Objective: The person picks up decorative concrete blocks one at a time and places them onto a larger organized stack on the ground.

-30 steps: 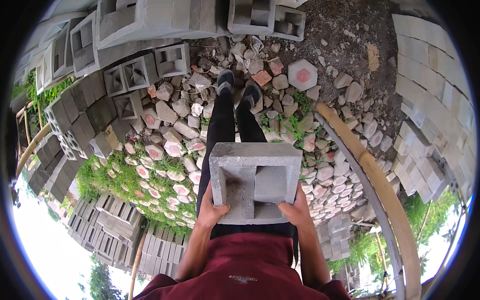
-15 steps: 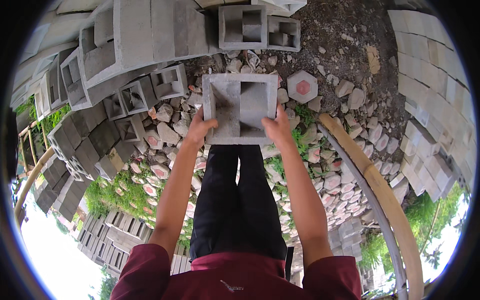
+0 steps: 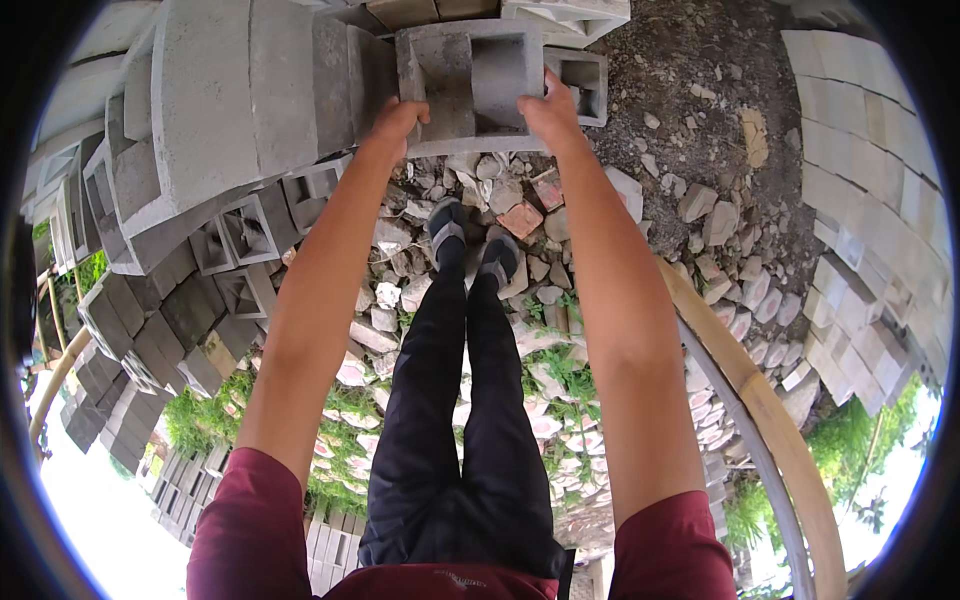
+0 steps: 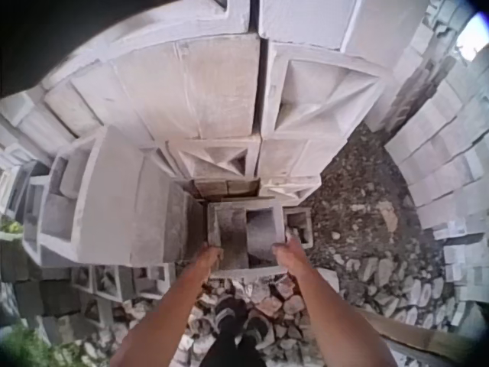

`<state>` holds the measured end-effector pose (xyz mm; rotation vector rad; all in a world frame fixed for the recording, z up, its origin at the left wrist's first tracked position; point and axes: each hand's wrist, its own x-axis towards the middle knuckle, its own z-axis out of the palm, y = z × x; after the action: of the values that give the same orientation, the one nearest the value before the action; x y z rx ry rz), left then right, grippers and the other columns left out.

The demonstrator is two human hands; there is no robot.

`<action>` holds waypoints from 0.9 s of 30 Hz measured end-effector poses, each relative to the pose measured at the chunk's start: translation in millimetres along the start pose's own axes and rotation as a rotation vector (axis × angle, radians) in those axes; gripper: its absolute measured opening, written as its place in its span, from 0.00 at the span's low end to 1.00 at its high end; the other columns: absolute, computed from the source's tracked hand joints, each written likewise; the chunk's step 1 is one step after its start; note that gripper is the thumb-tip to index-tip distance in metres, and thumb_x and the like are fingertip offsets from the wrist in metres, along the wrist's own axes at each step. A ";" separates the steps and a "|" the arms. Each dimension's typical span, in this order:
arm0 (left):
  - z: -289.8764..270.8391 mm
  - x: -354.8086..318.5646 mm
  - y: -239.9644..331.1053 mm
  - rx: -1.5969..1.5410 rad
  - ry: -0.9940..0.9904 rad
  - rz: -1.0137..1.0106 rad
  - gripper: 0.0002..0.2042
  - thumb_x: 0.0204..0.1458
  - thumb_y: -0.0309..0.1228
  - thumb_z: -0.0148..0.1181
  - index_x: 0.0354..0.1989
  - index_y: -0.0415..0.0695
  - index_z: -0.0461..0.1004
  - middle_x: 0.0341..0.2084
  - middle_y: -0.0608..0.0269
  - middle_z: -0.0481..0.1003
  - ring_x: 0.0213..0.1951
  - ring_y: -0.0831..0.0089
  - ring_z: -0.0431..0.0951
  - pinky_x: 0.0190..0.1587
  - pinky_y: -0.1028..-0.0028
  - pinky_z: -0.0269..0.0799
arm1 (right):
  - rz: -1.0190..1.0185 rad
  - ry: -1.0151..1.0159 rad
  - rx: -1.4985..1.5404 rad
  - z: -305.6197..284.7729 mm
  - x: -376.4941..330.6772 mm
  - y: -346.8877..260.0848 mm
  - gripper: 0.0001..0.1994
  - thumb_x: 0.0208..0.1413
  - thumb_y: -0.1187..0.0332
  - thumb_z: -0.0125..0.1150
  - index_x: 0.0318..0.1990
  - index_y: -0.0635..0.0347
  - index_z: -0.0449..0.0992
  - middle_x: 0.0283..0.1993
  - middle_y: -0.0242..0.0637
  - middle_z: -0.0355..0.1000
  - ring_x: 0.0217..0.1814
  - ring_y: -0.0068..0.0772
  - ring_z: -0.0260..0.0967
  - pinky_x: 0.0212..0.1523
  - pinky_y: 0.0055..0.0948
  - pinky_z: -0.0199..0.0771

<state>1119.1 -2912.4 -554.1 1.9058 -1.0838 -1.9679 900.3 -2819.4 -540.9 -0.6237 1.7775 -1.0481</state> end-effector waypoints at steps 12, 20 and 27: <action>18.1 49.7 25.1 0.079 -0.003 -0.001 0.15 0.25 0.26 0.59 0.27 0.40 0.68 0.36 0.54 0.70 0.45 0.60 0.65 0.47 0.60 0.61 | 0.076 -0.039 -0.228 -15.1 62.4 6.5 0.24 0.40 0.74 0.61 0.51 0.64 0.74 0.39 0.41 0.75 0.40 0.33 0.70 0.44 0.31 0.69; 5.4 73.4 12.0 0.095 0.000 -0.009 0.24 0.22 0.23 0.58 0.36 0.34 0.68 0.45 0.47 0.70 0.52 0.54 0.65 0.53 0.58 0.61 | 0.120 -0.016 -0.240 -6.0 57.9 7.2 0.26 0.42 0.74 0.62 0.54 0.64 0.71 0.42 0.42 0.75 0.43 0.33 0.70 0.46 0.31 0.69; 8.5 68.5 19.6 0.161 -0.095 0.056 0.15 0.28 0.26 0.60 0.30 0.39 0.70 0.31 0.57 0.71 0.38 0.63 0.68 0.42 0.62 0.65 | 0.159 -0.073 -0.319 -18.0 69.3 13.2 0.26 0.42 0.72 0.64 0.54 0.64 0.71 0.43 0.43 0.75 0.44 0.35 0.72 0.48 0.32 0.70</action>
<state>1094.1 -2964.6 -596.7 1.8516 -1.3442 -2.0140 855.3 -2859.6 -581.5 -0.6908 1.9112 -0.6308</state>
